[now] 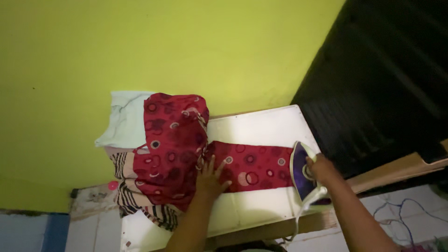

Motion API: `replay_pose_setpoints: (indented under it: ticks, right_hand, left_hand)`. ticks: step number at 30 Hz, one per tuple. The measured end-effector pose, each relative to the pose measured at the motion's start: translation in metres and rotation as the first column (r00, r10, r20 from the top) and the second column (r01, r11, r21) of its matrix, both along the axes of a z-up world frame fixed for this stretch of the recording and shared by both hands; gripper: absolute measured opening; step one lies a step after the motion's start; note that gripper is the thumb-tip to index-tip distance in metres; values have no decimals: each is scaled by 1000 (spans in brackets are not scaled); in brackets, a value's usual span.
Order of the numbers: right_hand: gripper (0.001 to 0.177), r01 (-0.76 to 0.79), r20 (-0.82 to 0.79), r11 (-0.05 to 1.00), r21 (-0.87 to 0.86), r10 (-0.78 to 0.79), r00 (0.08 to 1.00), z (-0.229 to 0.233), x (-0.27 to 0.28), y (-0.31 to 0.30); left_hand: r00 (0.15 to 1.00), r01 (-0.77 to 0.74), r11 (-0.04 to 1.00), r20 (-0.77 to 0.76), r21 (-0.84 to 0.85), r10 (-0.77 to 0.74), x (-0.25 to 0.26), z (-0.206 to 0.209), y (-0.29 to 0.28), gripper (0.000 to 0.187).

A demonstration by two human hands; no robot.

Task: The person irons a red patterned garment on a white table. They use a purple and white iron to smooth the fabric, frequently lifting and repositioning the garment to access different sections. The person works methodically across the surface of the clothing item.

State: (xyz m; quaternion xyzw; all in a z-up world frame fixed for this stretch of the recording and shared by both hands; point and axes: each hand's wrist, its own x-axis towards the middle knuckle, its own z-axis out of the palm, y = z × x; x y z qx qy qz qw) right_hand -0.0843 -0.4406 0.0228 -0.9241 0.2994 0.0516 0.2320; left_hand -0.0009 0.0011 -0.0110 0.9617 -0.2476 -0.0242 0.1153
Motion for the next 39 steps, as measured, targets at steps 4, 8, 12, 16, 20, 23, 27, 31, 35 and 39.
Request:
replay_pose_setpoints:
  ticks: [4,8,12,16,20,23,27,31,35,39]
  right_hand:
    - [55,-5,-70,1000,25,6,998,6,-35,8]
    - [57,39,2,992,123,-40,999,26,-25,19]
    - [56,17,29,978,207,-23,999,68,-14,42]
    - [38,-27,87,853,521,-21,996,113,-32,60]
    - [29,-242,260,903,356,153,953,144,-56,49]
    - [30,-260,385,853,453,76,920,147,-67,40]
    - [36,-237,536,848,475,-65,842,124,-67,23]
    - [35,-209,568,745,634,-265,780,88,-59,3]
    - [31,-269,638,667,695,-399,658,41,-44,-9]
    - [33,-274,645,637,720,-470,603,-1,-28,-23]
  left_hand:
    - [997,12,1000,79,25,-14,1,-1,0,100]
    - [1000,-2,999,16,49,2,-2,5,-3,98]
    - [1000,-8,990,-8,138,9,-20,20,-7,93]
    - [991,106,993,83,42,-109,-44,28,-13,87]
    - [968,242,967,85,-80,-236,-86,19,-28,59]
    - [987,159,974,26,-164,-157,-96,16,-38,36]
    - [990,3,945,-132,-327,-49,-113,11,-28,27]
    - [971,-74,938,-241,-339,-10,-123,3,2,36]
    - [927,-186,954,-365,-235,91,-120,5,3,33]
    - [907,-219,960,-399,-173,135,-123,19,-1,35]
